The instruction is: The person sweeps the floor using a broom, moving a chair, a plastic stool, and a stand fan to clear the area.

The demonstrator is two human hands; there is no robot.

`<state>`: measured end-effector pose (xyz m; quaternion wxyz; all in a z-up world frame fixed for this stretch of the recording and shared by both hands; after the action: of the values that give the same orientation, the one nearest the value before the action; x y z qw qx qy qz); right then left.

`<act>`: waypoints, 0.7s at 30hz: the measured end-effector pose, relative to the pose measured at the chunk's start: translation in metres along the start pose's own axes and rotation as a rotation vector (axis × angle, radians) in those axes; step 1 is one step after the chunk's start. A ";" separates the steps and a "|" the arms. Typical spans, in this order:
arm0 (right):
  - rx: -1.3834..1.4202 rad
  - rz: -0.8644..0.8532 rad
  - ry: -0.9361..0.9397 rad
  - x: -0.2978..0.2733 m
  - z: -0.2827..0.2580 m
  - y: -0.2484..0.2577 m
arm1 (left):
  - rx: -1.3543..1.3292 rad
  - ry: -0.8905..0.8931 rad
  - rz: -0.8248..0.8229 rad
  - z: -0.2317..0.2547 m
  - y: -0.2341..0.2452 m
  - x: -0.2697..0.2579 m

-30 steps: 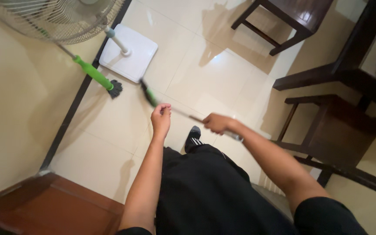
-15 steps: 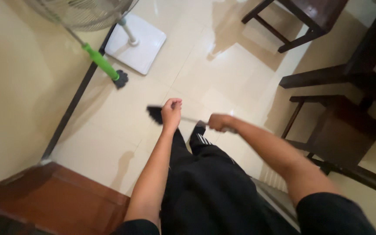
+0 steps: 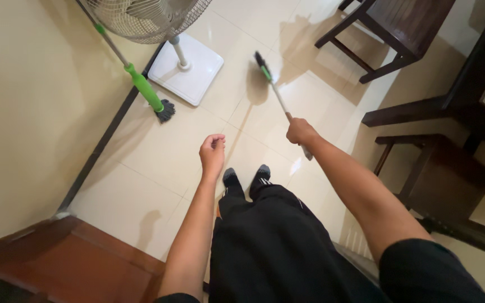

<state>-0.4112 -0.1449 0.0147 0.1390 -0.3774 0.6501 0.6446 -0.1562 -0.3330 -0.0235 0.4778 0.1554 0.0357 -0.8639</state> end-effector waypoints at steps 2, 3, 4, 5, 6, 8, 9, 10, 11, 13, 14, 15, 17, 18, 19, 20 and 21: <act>-0.065 -0.078 0.040 -0.002 0.004 -0.002 | -0.034 0.033 -0.008 0.000 0.004 0.003; -0.128 -0.120 0.082 -0.006 0.008 -0.007 | -0.054 0.060 -0.014 -0.001 0.005 0.004; -0.192 -0.163 0.123 -0.013 0.014 -0.014 | -0.075 0.090 -0.022 -0.004 0.006 0.004; -0.150 -0.154 0.284 -0.023 0.019 -0.022 | -0.077 0.077 -0.022 -0.007 0.005 0.004; -0.108 -0.142 0.447 -0.032 0.023 -0.028 | -0.081 0.062 -0.021 -0.009 0.002 0.005; 0.103 -0.406 0.258 -0.051 0.021 -0.042 | -0.073 0.028 -0.027 -0.013 -0.005 0.005; 0.141 -0.465 0.242 -0.064 0.016 -0.050 | -0.062 0.009 -0.035 -0.013 -0.007 0.004; 0.177 -0.526 0.225 -0.079 0.009 -0.059 | -0.051 -0.007 -0.042 -0.013 -0.010 0.003; 0.267 -0.622 0.173 -0.092 0.001 -0.069 | -0.052 0.007 -0.036 -0.011 -0.012 0.002; 0.337 -0.729 0.133 -0.111 -0.013 -0.091 | -0.052 0.039 -0.023 -0.008 -0.016 -0.003; 0.315 -0.742 0.147 -0.117 -0.019 -0.104 | -0.052 0.041 -0.014 -0.006 -0.016 -0.006; 0.297 -0.767 0.172 -0.120 -0.024 -0.119 | -0.051 0.044 -0.005 -0.004 -0.015 -0.009; 0.205 -0.798 0.265 -0.117 -0.032 -0.148 | -0.054 0.035 0.018 -0.003 -0.012 -0.015; 0.157 -0.809 0.299 -0.114 -0.035 -0.158 | -0.058 0.022 0.033 -0.003 -0.010 -0.018; 0.128 -0.824 0.335 -0.109 -0.038 -0.168 | -0.063 0.010 0.048 -0.003 -0.008 -0.020; 0.111 -0.844 0.367 -0.104 -0.041 -0.178 | -0.053 0.001 0.071 -0.003 -0.005 -0.023; 0.099 -0.867 0.406 -0.098 -0.040 -0.185 | -0.043 -0.008 0.095 -0.003 -0.003 -0.028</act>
<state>-0.2087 -0.1309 -0.0507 0.2831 -0.7249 0.4766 0.4089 -0.1447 -0.3082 -0.0178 0.5215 0.1431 0.0452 -0.8399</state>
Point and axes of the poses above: each hand's wrist, its own x-axis towards the middle knuckle, its own y-axis out of the back of the hand, z = x × y, the point moved 1 cm from there along x, towards the middle knuckle, and after that the axes turned 5 degrees about z, right-handed, at the moved point
